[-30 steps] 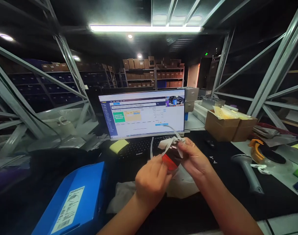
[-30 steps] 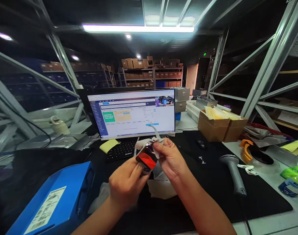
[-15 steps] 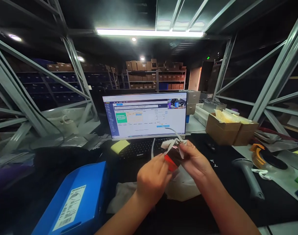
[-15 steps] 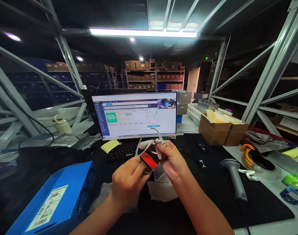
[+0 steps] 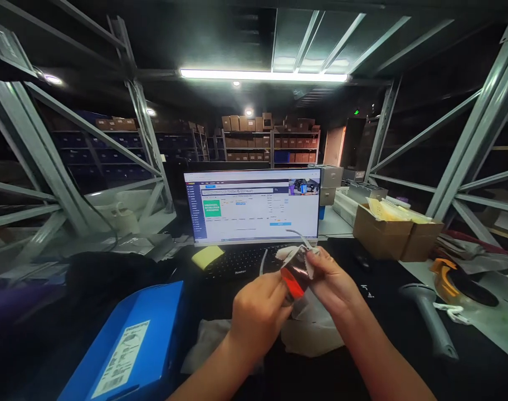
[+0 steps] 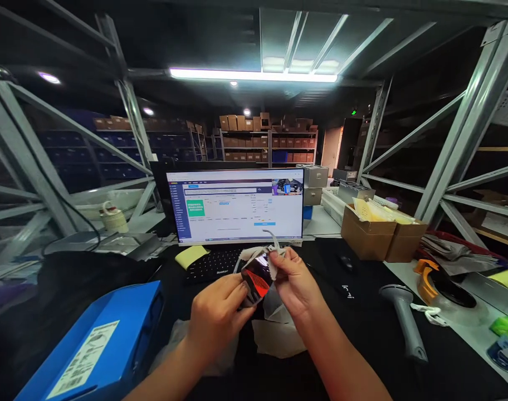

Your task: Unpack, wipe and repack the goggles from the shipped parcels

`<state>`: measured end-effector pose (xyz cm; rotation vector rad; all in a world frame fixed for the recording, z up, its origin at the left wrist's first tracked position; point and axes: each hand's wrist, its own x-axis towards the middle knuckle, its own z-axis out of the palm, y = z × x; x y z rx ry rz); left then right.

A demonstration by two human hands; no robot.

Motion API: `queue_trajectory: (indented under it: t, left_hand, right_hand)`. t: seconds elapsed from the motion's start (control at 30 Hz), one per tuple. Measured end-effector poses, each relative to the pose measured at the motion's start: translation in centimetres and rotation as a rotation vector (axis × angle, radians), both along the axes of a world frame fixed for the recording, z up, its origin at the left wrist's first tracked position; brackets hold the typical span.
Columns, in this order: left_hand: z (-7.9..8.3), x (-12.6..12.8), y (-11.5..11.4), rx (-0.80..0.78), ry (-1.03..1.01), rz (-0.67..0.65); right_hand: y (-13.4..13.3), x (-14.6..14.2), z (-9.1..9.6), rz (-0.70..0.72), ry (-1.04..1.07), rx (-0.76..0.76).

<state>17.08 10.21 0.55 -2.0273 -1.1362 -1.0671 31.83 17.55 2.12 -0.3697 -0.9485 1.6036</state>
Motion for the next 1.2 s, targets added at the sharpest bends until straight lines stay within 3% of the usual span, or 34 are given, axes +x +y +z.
queue_trajectory:
  t: [0.1,0.17,0.2,0.3,0.37,0.47,0.63,0.7,0.8,0.97,1.07,1.2]
  left_hand:
    - [0.5,-0.8,0.1,-0.091,-0.048,0.022]
    - [1.1,-1.7,0.1,-0.187,-0.110,0.017]
    - [1.4,-2.2,0.0,-0.225,-0.135,0.003]
    - [2.1,-3.1,-0.2,-0.258,-0.132,-0.044]
    - [2.3,-3.4,-0.2,-0.262,-0.069,-0.086]
    - [2.5,-3.5,-0.1,-0.330,0.059,-0.162]
    - [3.3,-4.0,-0.5,-0.433,0.166,-0.227]
    - [3.7,-4.3,-0.8,-0.466,0.170,-0.238]
    - [4.2,-4.6,-1.2,-0.530,0.161,-0.257]
    - [4.2,-4.9,-1.4,-0.659,0.140,-0.346]
    - [4.1,-4.8,-1.4,-0.710,0.123,-0.402]
    - [4.2,-4.6,-1.3,-0.740,0.104,-0.423]
  right_hand:
    - [1.2,1.5,0.5,0.119,-0.087,-0.065]
    - [2.2,2.9,0.6,0.100,-0.227,0.020]
    - [2.7,3.8,0.7,0.011,-0.284,0.084]
    - [3.9,6.8,0.8,-0.438,-0.410,0.295]
    - [3.8,8.3,0.9,-0.619,-0.543,0.421]
    - [2.0,8.8,1.0,-0.569,-0.735,0.566]
    - [-1.4,6.5,1.4,-0.219,-0.890,0.754]
    - [-1.7,5.9,1.4,-0.177,-0.902,0.778]
    - [-1.2,5.8,1.1,-0.242,-0.838,0.692]
    - [0.1,6.6,0.9,-0.568,-0.884,0.565]
    - [0.3,6.6,1.1,-0.524,-0.955,0.501]
    - [0.6,6.3,1.2,-0.523,-1.091,0.533]
